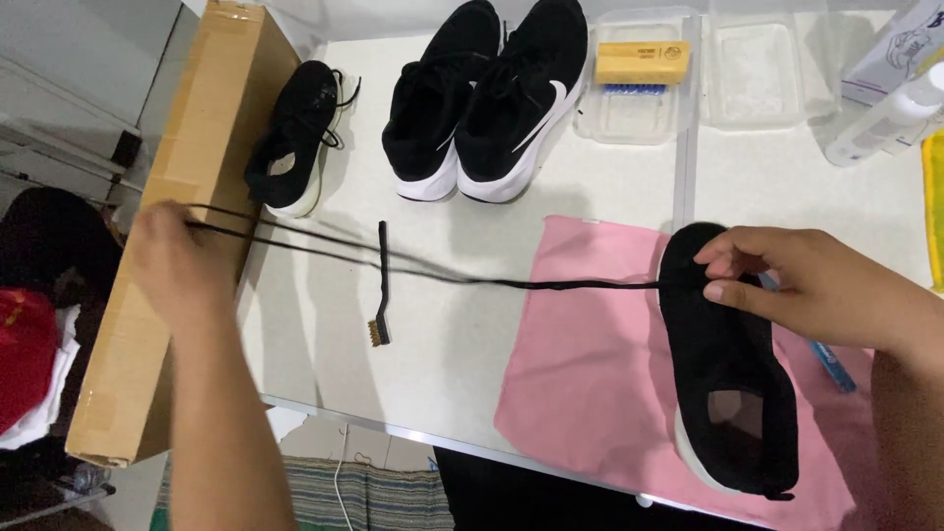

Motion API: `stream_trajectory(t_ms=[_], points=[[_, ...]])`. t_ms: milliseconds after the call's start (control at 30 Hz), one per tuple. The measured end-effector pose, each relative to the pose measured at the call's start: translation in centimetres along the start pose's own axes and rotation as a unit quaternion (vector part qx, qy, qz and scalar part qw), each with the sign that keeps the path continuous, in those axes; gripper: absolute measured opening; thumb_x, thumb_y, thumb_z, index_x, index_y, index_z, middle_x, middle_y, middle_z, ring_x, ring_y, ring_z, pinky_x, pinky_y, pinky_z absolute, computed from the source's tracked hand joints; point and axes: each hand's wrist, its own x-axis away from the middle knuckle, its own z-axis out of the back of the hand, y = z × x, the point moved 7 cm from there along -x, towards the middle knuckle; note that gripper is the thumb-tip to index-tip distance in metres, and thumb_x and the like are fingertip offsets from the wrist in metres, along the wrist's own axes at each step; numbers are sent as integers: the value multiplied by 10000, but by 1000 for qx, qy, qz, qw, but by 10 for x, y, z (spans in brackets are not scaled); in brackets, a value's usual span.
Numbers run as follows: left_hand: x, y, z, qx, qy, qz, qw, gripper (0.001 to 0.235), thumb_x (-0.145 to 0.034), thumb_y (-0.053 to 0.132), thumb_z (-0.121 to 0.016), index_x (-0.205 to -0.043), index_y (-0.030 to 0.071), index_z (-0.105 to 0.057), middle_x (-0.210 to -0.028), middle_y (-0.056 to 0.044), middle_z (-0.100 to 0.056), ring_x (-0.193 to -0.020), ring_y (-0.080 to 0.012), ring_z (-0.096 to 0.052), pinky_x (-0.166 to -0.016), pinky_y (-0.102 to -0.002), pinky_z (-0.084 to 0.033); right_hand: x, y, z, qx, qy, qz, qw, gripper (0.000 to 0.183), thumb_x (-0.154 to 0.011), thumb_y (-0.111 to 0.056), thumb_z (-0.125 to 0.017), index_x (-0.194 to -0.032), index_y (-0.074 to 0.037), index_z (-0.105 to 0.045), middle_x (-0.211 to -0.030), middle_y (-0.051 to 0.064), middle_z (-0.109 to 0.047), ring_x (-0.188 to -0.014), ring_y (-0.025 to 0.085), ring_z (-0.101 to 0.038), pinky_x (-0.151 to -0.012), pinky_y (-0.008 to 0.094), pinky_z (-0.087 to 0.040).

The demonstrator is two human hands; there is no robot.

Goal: The person threads a black shoelace through the eyelets of a black sneaker placed on a pink cloth. They pull the lace through multiple eyelets from the bottom up, adjusting the lace length and tension as they work.

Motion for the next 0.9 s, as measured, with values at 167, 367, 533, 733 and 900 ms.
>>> stream_trajectory(t_ms=[167,367,533,733,900], points=[[0,-77,-3,-165,-67,2,984,118,-920,103,-760,-1029,95,-713,-1035,-110,-700,-814,-332,-692,-619,-441,-555,-3,11,5,15,17,20,1000,373,-857,-347,-729,-1216,-253,-764,-980,-63,-842,-943,84,-773,-911,259,-543],[22,-109,-11,-244,-61,-47,967,45,-1018,208,-749,-1006,172,-725,-1002,-40,-724,-834,-288,-660,-622,-401,-517,1,9,9,-9,13,11,1000,360,-848,-335,-738,-1195,-245,-777,-1018,-47,-845,-992,75,-764,-926,264,-563],[30,-102,-9,-254,-75,-33,964,155,-960,217,-732,-1099,240,-798,-1022,22,-749,-851,-249,-653,-606,-367,-518,3,8,10,-32,11,4,999,363,-845,-305,-746,-1199,-229,-773,-1071,-48,-845,-1043,81,-765,-975,273,-565],[10,-76,10,-197,-4,-71,978,294,-860,133,-762,-1132,200,-852,-1051,-21,-785,-961,-258,-658,-817,-349,-542,3,11,14,-56,14,6,998,377,-844,-286,-744,-1206,-189,-773,-1063,-18,-841,-1036,85,-761,-973,276,-565],[-47,15,48,77,37,-86,993,340,-845,-63,-792,-1170,37,-819,-1269,-143,-806,-1138,-323,-724,-1000,-402,-534,2,7,15,-36,29,17,999,343,-840,-318,-741,-1161,-203,-772,-1092,-60,-837,-1059,76,-762,-970,284,-583]])
